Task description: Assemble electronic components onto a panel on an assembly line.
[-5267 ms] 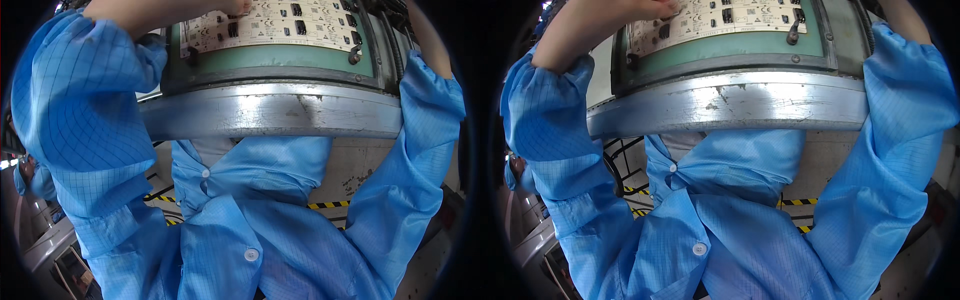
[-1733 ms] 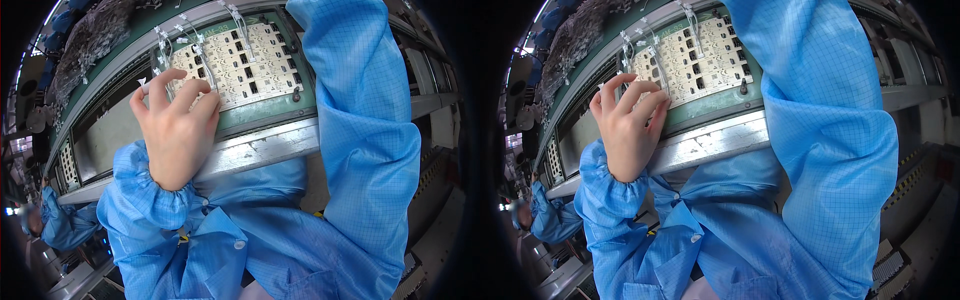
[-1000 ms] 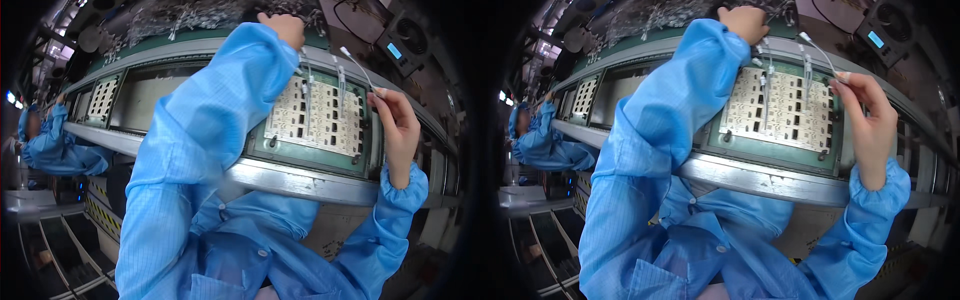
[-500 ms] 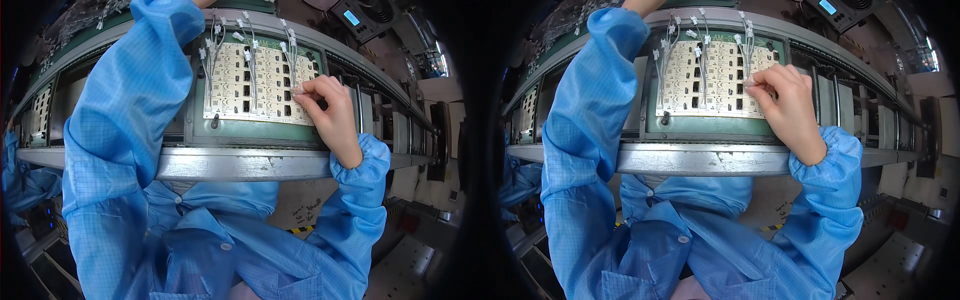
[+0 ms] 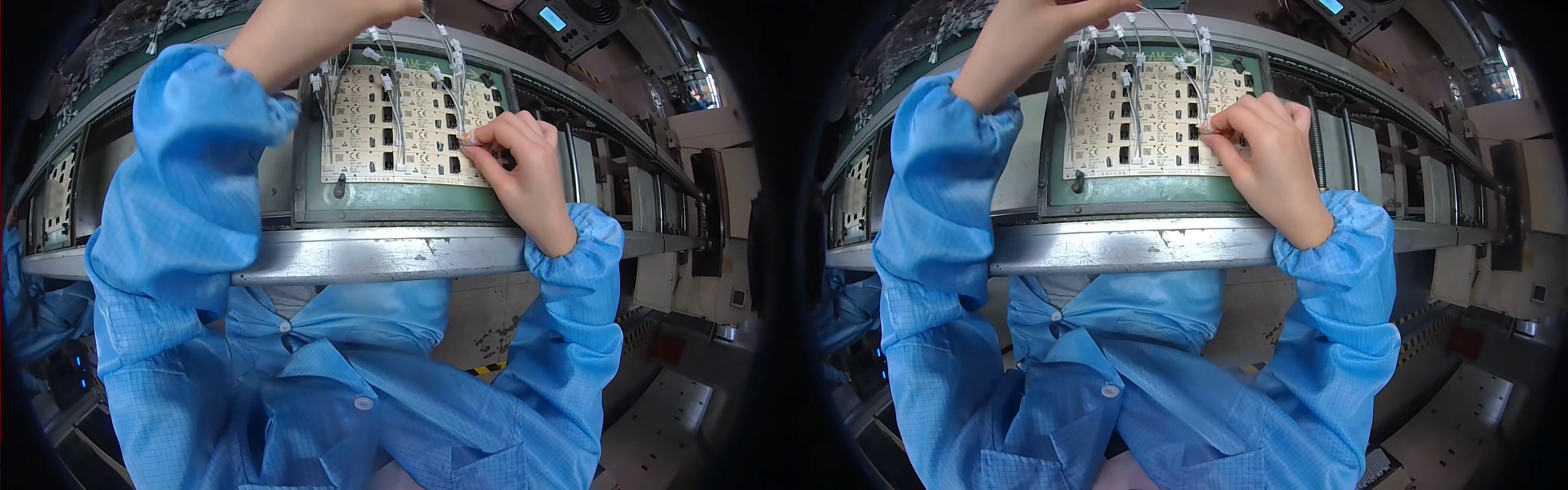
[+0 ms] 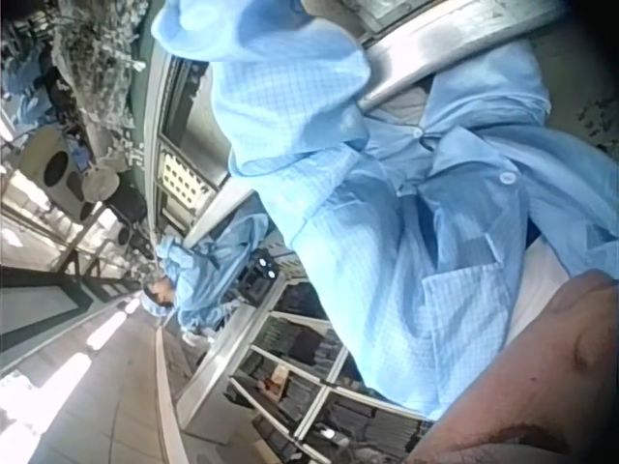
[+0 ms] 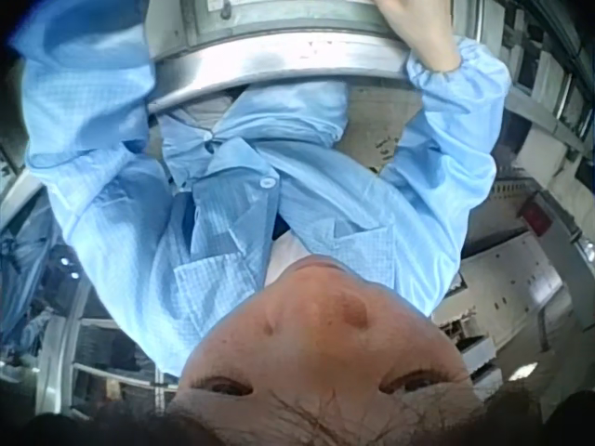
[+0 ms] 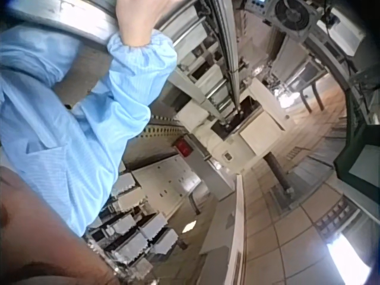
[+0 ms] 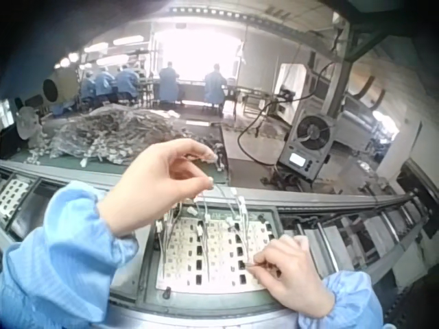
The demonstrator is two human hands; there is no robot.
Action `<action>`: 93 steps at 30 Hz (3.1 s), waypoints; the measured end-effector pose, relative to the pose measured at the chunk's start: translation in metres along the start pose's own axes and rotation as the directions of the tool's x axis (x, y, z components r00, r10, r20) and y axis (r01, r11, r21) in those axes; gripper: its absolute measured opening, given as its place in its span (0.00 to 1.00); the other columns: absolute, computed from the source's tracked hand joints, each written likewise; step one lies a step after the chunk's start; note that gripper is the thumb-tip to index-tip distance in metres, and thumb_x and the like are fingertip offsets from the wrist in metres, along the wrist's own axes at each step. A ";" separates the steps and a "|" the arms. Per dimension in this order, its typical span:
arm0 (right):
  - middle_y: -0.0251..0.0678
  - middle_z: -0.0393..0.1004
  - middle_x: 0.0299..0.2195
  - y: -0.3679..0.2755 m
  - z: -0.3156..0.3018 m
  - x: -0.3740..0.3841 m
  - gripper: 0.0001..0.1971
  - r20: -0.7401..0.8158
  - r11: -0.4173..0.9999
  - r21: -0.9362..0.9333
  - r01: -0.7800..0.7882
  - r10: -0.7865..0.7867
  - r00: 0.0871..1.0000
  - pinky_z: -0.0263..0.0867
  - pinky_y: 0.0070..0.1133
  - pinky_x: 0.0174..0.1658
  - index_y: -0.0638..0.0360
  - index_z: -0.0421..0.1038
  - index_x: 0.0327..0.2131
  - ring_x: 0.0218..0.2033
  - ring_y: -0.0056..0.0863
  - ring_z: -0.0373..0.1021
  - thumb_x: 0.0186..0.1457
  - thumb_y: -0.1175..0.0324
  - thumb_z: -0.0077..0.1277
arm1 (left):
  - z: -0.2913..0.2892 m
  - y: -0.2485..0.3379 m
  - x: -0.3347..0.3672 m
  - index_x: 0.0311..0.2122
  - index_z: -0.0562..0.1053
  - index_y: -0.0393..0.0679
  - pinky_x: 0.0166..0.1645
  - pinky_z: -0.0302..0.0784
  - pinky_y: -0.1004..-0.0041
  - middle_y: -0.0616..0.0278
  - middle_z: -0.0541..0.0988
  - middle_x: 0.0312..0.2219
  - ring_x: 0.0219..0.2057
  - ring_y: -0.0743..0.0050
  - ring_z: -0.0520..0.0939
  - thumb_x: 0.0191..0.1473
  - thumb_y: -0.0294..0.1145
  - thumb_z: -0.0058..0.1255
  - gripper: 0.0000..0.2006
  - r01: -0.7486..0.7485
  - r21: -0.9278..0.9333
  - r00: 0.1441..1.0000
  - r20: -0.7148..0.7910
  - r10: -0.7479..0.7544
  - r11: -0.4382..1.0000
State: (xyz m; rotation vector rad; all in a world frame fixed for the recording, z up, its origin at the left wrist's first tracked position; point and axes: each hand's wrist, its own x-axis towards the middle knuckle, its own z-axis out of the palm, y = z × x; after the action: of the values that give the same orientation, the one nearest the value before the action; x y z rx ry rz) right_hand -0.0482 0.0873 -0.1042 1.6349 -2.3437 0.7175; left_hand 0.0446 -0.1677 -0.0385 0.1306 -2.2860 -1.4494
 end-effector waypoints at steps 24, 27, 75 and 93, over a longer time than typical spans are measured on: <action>0.22 0.73 0.27 0.029 0.003 -0.003 0.04 0.045 1.000 -0.002 0.028 -0.028 0.999 0.50 0.28 0.51 0.52 0.79 0.32 0.35 0.22 0.66 0.55 0.65 0.62 | 0.039 0.009 -0.033 0.38 0.78 0.34 0.37 0.78 0.73 0.58 0.82 0.28 0.30 0.74 0.82 0.53 0.23 0.60 0.07 -0.216 0.173 0.973 -0.047 0.227 0.961; 0.22 0.74 0.28 0.024 0.003 -0.003 0.04 0.029 0.996 -0.062 0.065 -0.064 0.998 0.50 0.28 0.52 0.52 0.79 0.32 0.36 0.23 0.66 0.55 0.66 0.62 | 0.040 -0.004 -0.033 0.38 0.78 0.35 0.37 0.78 0.73 0.57 0.82 0.28 0.30 0.74 0.82 0.53 0.23 0.60 0.07 -0.190 0.159 0.979 -0.047 0.200 0.969; 0.44 0.76 0.26 0.101 -0.015 0.055 0.08 -0.436 0.988 0.141 0.056 0.011 0.900 0.70 0.32 0.37 0.62 0.80 0.27 0.31 0.41 0.75 0.48 0.72 0.50 | 0.119 0.005 -0.086 0.29 0.78 0.49 0.48 0.62 0.57 0.68 0.78 0.35 0.45 0.59 0.74 0.44 0.31 0.62 0.05 -0.417 0.821 0.883 0.266 0.386 0.390; 0.44 0.75 0.55 0.077 0.003 0.090 0.26 -0.032 0.990 -0.020 0.142 -0.142 0.989 0.60 0.35 0.59 0.52 0.74 0.56 0.59 0.37 0.68 0.52 0.76 0.49 | 0.115 0.005 -0.032 0.35 0.81 0.47 0.46 0.67 0.55 0.62 0.79 0.36 0.44 0.56 0.76 0.50 0.46 0.62 0.14 -0.312 0.789 0.939 0.174 0.296 0.529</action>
State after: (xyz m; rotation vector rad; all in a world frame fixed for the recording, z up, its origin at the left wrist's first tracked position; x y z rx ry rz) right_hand -0.1520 0.0325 -0.0903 1.7473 -2.1777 0.6879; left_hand 0.0279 -0.0589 -0.0856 -0.0269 -2.6349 -0.1266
